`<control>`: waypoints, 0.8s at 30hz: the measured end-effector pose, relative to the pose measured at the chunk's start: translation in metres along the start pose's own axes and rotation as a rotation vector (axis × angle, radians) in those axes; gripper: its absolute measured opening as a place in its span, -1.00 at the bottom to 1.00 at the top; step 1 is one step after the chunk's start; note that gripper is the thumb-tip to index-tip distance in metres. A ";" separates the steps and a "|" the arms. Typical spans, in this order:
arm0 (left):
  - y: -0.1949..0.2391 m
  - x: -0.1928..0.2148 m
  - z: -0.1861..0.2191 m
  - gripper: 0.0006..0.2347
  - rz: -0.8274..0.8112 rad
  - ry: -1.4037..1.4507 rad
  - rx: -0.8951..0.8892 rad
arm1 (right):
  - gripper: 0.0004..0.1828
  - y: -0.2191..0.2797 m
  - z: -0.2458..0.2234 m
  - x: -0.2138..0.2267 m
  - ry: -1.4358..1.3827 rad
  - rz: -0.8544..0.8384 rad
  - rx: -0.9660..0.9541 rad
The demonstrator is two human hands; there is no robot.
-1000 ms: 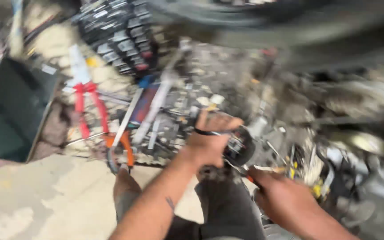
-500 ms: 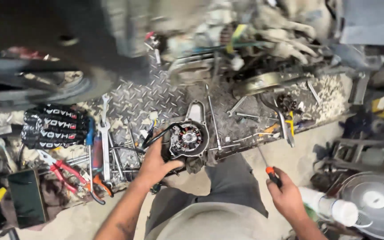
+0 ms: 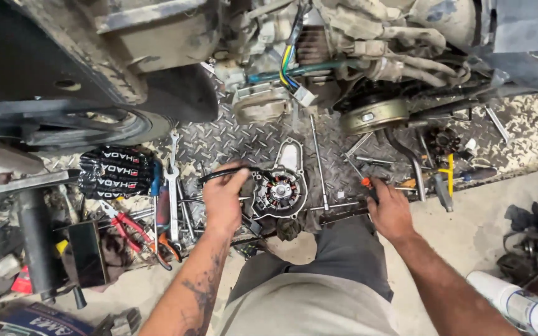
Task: The person works on a motorcycle stator assembly, using a wrench to tighten bolts and a screwdriver to adjust components. They also handle wires and a rag while working on the part.
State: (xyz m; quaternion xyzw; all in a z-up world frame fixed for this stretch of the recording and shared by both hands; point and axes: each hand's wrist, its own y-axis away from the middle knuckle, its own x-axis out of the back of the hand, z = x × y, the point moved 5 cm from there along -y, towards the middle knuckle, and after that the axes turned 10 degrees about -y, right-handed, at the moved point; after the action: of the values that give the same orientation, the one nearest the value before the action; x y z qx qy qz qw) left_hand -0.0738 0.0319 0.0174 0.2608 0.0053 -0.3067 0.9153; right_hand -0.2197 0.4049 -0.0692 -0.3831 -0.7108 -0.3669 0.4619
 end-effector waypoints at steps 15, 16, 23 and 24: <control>-0.009 -0.002 0.009 -0.88 -0.267 -0.689 -0.352 | -0.53 -0.008 -0.122 0.019 -0.009 0.182 0.332; -0.005 0.001 0.010 -0.87 -0.270 -0.713 -0.329 | -0.56 -0.001 -0.155 0.021 -0.209 0.121 0.470; -0.015 -0.005 0.020 -0.88 -0.343 -0.823 -0.442 | -0.31 -0.046 -0.291 0.033 0.092 -0.840 0.121; -0.016 -0.004 0.020 -0.90 -0.357 -0.826 -0.457 | -0.28 -0.049 -0.295 0.030 0.131 -0.885 0.120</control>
State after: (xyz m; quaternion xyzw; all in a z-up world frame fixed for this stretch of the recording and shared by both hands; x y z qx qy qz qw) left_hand -0.0891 0.0137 0.0283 -0.0941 -0.2457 -0.5273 0.8080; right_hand -0.1604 0.1311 0.0406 0.0093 -0.7954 -0.5110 0.3258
